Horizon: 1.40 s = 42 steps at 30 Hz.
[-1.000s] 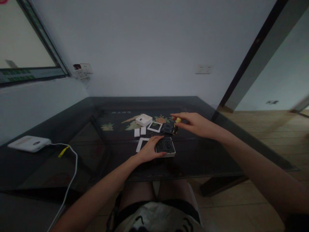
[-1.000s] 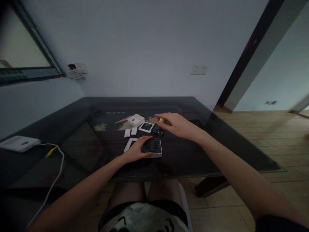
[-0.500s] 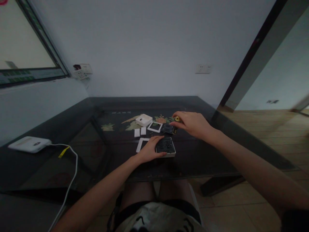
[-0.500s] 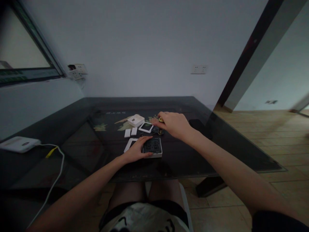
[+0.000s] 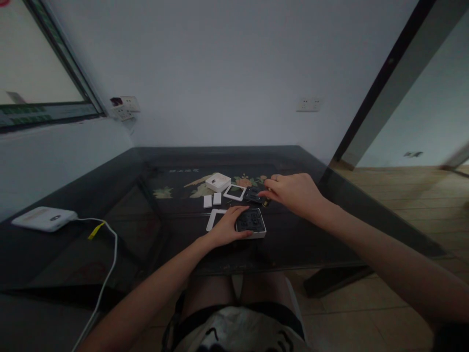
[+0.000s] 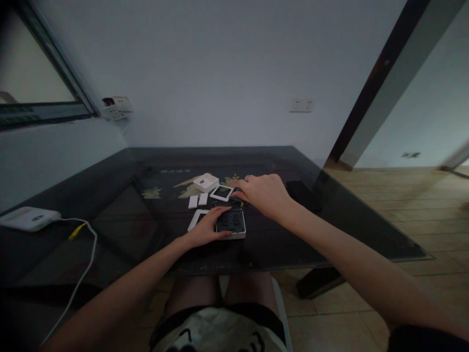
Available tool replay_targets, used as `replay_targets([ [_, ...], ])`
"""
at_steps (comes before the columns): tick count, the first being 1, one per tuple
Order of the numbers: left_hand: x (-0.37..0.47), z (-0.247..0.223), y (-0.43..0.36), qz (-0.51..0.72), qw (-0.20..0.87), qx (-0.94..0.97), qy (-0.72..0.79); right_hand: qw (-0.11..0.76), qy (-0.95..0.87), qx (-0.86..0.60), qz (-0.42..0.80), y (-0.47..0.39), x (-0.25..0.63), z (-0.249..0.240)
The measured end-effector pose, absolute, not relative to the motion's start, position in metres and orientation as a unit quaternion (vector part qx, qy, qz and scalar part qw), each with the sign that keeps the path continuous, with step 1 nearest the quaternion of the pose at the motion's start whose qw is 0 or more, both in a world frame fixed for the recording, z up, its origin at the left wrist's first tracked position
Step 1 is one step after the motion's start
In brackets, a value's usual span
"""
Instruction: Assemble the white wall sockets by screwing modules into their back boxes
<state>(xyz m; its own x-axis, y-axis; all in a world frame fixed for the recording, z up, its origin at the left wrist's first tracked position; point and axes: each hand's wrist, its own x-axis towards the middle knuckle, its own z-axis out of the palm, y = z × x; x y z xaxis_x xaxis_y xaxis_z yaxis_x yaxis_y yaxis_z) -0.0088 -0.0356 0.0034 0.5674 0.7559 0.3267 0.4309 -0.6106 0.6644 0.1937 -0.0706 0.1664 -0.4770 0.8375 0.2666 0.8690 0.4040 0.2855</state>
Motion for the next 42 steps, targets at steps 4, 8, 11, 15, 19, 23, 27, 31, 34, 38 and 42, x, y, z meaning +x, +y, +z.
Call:
replay_targets([
  [4, -0.009, 0.005, -0.037, 0.302, 0.269, 0.843, 0.355, 0.058, -0.87, -0.469, -0.143, -0.07, 0.2, 0.166],
  [8, -0.008, 0.007, -0.037, 0.298, 0.275, 0.843, 0.353, 0.074, -0.911, -0.4, -0.071, -0.065, 0.211, 0.172],
  [11, -0.009, 0.007, -0.038, 0.298, 0.277, 0.842, 0.354, 0.072, -0.904, -0.411, -0.087, -0.064, 0.208, 0.175],
  [15, -0.009, 0.007, -0.037, 0.299, 0.274, 0.844, 0.352, 0.051, -0.849, -0.497, -0.171, -0.065, 0.192, 0.171],
  [19, -0.009, 0.007, -0.037, 0.301, 0.273, 0.843, 0.353, 0.068, -0.84, -0.514, -0.162, -0.062, 0.19, 0.168],
  [23, -0.009, 0.006, -0.037, 0.301, 0.273, 0.843, 0.352, 0.095, -0.878, -0.463, -0.077, -0.06, 0.204, 0.173],
  [27, -0.01, 0.005, -0.036, 0.296, 0.273, 0.845, 0.352, 0.08, -0.883, -0.455, -0.09, -0.059, 0.206, 0.174],
  [31, -0.01, 0.005, -0.036, 0.294, 0.271, 0.845, 0.355, 0.089, -0.848, -0.497, -0.159, -0.054, 0.194, 0.166],
  [34, -0.01, 0.005, -0.036, 0.295, 0.269, 0.846, 0.355, 0.107, -0.838, -0.516, -0.142, -0.048, 0.19, 0.163],
  [38, -0.009, 0.007, -0.037, 0.297, 0.274, 0.844, 0.354, 0.107, -0.872, -0.477, -0.017, -0.042, 0.199, 0.172],
  [42, -0.01, 0.008, -0.038, 0.301, 0.279, 0.843, 0.349, 0.065, -0.907, -0.411, 0.059, -0.041, 0.212, 0.184],
])
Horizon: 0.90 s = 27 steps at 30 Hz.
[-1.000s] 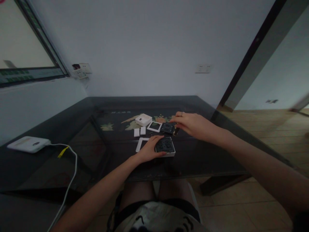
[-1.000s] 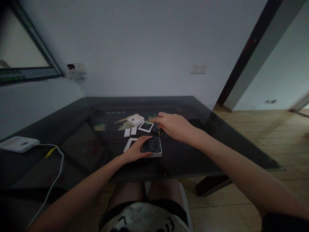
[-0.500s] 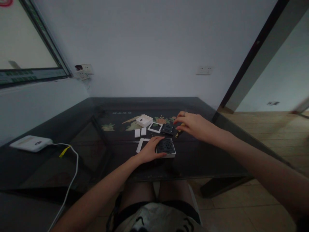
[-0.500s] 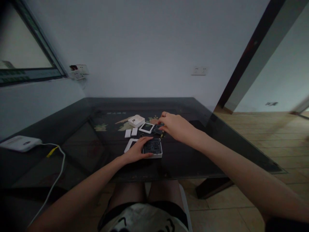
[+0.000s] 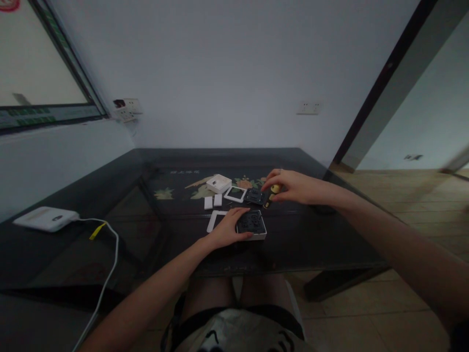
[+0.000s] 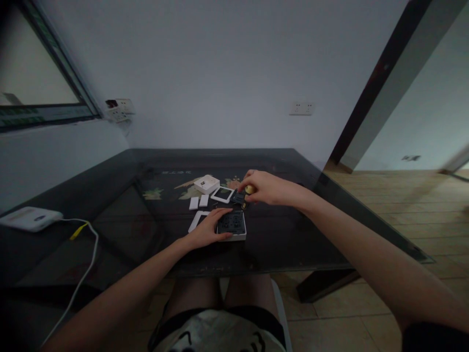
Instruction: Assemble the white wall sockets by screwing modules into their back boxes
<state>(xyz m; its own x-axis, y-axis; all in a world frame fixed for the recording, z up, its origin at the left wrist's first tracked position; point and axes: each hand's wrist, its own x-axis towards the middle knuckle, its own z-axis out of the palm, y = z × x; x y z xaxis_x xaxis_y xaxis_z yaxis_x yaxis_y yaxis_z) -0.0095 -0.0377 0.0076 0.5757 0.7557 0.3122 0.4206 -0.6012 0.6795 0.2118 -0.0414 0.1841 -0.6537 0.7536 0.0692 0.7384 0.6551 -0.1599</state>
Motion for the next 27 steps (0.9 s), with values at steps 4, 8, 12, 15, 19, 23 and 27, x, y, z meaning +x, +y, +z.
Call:
replay_targets([
  [4, -0.01, 0.006, -0.037, 0.298, 0.271, 0.847, 0.347, 0.083, -0.904, -0.418, 0.042, -0.045, 0.209, 0.183],
  [8, -0.01, 0.005, -0.035, 0.295, 0.266, 0.849, 0.349, 0.079, -0.871, -0.472, -0.115, -0.049, 0.192, 0.172],
  [12, -0.009, 0.004, -0.035, 0.299, 0.271, 0.845, 0.351, 0.039, -0.838, -0.512, -0.182, -0.052, 0.186, 0.167],
  [15, -0.009, 0.003, -0.036, 0.303, 0.271, 0.845, 0.349, 0.053, -0.865, -0.482, -0.125, -0.053, 0.195, 0.173],
  [19, -0.009, 0.003, -0.036, 0.301, 0.268, 0.848, 0.345, 0.074, -0.907, -0.415, -0.012, -0.054, 0.206, 0.186],
  [23, -0.009, 0.006, -0.037, 0.296, 0.268, 0.848, 0.349, 0.068, -0.886, -0.456, -0.05, -0.055, 0.197, 0.187],
  [27, -0.009, 0.008, -0.037, 0.293, 0.267, 0.848, 0.351, 0.04, -0.812, -0.553, -0.184, -0.056, 0.186, 0.176],
])
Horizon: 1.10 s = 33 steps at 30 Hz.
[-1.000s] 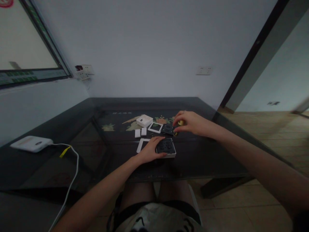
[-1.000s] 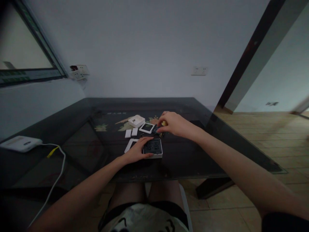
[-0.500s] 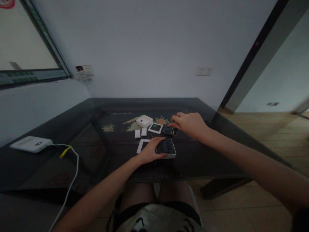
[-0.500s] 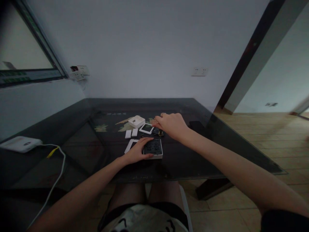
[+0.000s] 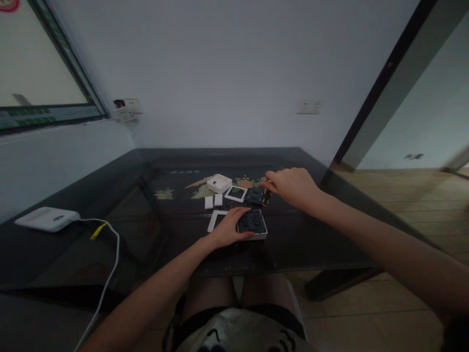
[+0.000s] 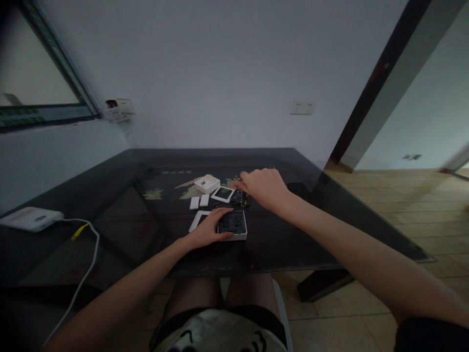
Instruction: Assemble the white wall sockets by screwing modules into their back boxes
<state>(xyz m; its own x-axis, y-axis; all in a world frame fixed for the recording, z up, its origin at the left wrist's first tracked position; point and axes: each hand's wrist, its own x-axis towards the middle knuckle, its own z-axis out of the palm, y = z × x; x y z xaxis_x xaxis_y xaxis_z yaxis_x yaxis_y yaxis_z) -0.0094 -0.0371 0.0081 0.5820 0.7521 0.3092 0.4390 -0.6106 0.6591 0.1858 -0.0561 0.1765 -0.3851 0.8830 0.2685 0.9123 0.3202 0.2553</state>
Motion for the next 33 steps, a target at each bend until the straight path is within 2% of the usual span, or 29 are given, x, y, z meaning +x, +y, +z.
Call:
replay_targets([
  [3, -0.009, 0.008, -0.037, 0.292, 0.266, 0.85, 0.348, 0.058, -0.814, -0.549, -0.179, -0.056, 0.187, 0.17],
  [10, -0.01, 0.003, -0.036, 0.298, 0.267, 0.85, 0.341, 0.115, -0.882, -0.457, -0.019, -0.05, 0.2, 0.171],
  [13, -0.01, 0.003, -0.035, 0.299, 0.265, 0.852, 0.339, 0.114, -0.887, -0.445, -0.048, -0.051, 0.197, 0.172],
  [17, -0.009, 0.004, -0.035, 0.297, 0.266, 0.85, 0.344, 0.075, -0.838, -0.514, -0.164, -0.056, 0.187, 0.169],
  [19, -0.009, 0.005, -0.035, 0.298, 0.267, 0.849, 0.344, 0.066, -0.824, -0.532, -0.185, -0.056, 0.185, 0.167],
  [21, -0.009, 0.006, -0.036, 0.297, 0.268, 0.849, 0.344, 0.085, -0.829, -0.527, -0.166, -0.054, 0.188, 0.165],
  [25, -0.009, 0.006, -0.036, 0.295, 0.266, 0.851, 0.345, 0.144, -0.871, -0.468, -0.05, -0.046, 0.201, 0.166],
  [28, -0.009, 0.006, -0.037, 0.294, 0.265, 0.851, 0.344, 0.152, -0.886, -0.438, 0.008, -0.042, 0.208, 0.168],
  [30, -0.009, 0.006, -0.037, 0.296, 0.265, 0.85, 0.347, 0.154, -0.886, -0.437, -0.004, -0.043, 0.206, 0.168],
  [33, -0.009, 0.007, -0.037, 0.294, 0.265, 0.849, 0.349, 0.135, -0.856, -0.491, -0.09, -0.048, 0.198, 0.165],
])
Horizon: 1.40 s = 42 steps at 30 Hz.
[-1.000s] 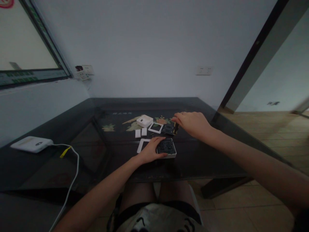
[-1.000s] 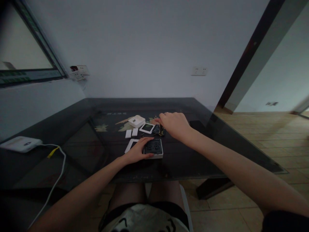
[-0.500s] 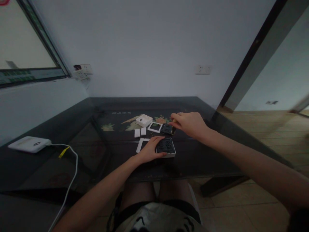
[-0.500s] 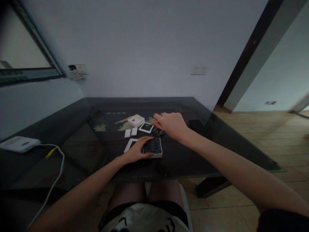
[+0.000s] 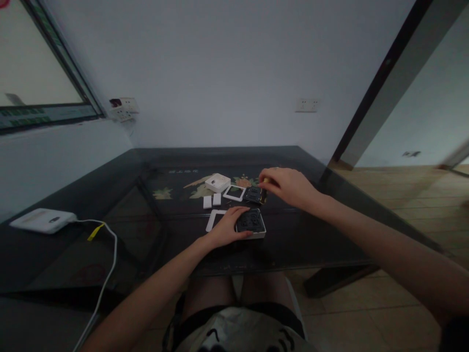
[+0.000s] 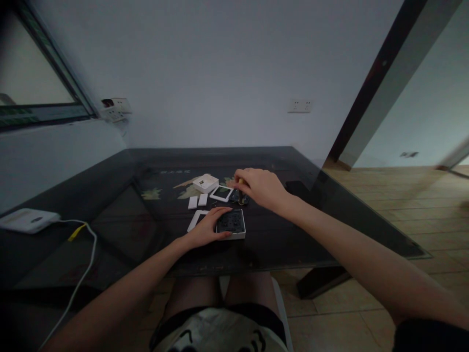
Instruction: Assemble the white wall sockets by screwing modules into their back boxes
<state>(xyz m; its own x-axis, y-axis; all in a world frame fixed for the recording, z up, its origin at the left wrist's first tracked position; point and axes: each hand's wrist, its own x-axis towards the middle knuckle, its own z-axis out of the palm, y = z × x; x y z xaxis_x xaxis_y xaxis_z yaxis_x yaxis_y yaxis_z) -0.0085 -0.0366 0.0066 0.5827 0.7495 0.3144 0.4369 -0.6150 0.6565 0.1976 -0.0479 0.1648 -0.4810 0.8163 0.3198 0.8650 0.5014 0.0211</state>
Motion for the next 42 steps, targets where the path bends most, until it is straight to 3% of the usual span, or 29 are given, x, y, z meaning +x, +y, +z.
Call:
replay_targets([
  [4, -0.008, 0.007, -0.036, 0.295, 0.262, 0.853, 0.342, 0.085, -0.811, -0.553, -0.172, -0.053, 0.189, 0.16],
  [14, -0.008, 0.005, -0.035, 0.289, 0.259, 0.854, 0.346, 0.132, -0.902, -0.411, -0.001, -0.041, 0.208, 0.165],
  [22, -0.008, 0.006, -0.036, 0.288, 0.256, 0.855, 0.347, 0.076, -0.846, -0.505, -0.155, -0.045, 0.193, 0.162],
  [30, -0.009, 0.005, -0.035, 0.291, 0.261, 0.855, 0.34, 0.108, -0.896, -0.43, 0.031, -0.044, 0.209, 0.168],
  [38, -0.008, 0.007, -0.035, 0.29, 0.253, 0.856, 0.345, 0.06, -0.852, -0.505, -0.123, -0.04, 0.202, 0.166],
  [42, -0.008, 0.006, -0.035, 0.289, 0.247, 0.859, 0.343, 0.062, -0.837, -0.527, -0.133, -0.04, 0.201, 0.164],
])
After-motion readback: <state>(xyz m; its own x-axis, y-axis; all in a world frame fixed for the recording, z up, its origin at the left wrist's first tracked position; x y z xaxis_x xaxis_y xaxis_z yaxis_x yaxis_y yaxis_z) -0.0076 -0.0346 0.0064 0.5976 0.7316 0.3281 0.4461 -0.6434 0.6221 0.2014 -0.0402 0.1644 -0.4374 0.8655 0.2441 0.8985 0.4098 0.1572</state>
